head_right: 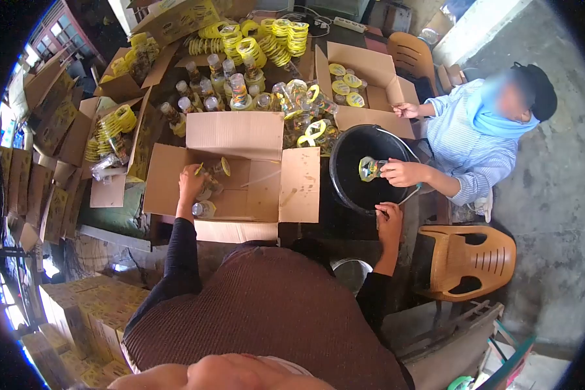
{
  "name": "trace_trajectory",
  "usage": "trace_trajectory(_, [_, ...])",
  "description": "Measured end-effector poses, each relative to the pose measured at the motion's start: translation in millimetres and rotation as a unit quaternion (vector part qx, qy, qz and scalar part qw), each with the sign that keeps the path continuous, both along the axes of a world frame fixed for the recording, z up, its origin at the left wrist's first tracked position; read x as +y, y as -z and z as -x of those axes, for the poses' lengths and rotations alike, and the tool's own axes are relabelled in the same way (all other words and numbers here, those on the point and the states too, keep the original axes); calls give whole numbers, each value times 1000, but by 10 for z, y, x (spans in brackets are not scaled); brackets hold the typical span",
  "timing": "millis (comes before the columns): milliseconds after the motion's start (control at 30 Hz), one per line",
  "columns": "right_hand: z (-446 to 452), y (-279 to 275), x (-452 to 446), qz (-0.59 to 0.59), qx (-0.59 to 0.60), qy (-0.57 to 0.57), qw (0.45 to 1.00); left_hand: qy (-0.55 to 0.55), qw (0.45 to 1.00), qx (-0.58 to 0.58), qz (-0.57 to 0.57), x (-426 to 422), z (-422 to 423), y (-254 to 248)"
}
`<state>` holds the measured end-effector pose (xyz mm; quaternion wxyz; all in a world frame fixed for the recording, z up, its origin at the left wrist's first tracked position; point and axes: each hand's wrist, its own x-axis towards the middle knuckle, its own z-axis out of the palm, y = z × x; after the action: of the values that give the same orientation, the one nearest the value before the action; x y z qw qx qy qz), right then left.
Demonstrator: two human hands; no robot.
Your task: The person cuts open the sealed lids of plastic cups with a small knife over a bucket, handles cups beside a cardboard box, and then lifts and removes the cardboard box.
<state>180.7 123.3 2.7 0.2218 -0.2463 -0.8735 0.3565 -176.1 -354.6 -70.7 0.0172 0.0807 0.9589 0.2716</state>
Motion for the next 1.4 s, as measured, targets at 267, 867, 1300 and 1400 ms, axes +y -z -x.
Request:
trace_trajectory(267, [-11,45,9,10,7,15,1000,127,975,81,164,583,14,205])
trace_trajectory(867, [-513,718,114,-58,61,385,919,87,980,68,165,734,161,709])
trace_trajectory(1300, [-569,2050,561,-58,-203,275,938,46,991,114,-62,780,27,504])
trace_trajectory(1400, [-455,1876,513,-40,-241,290,925,-10,982,34,-184,839,-11,515])
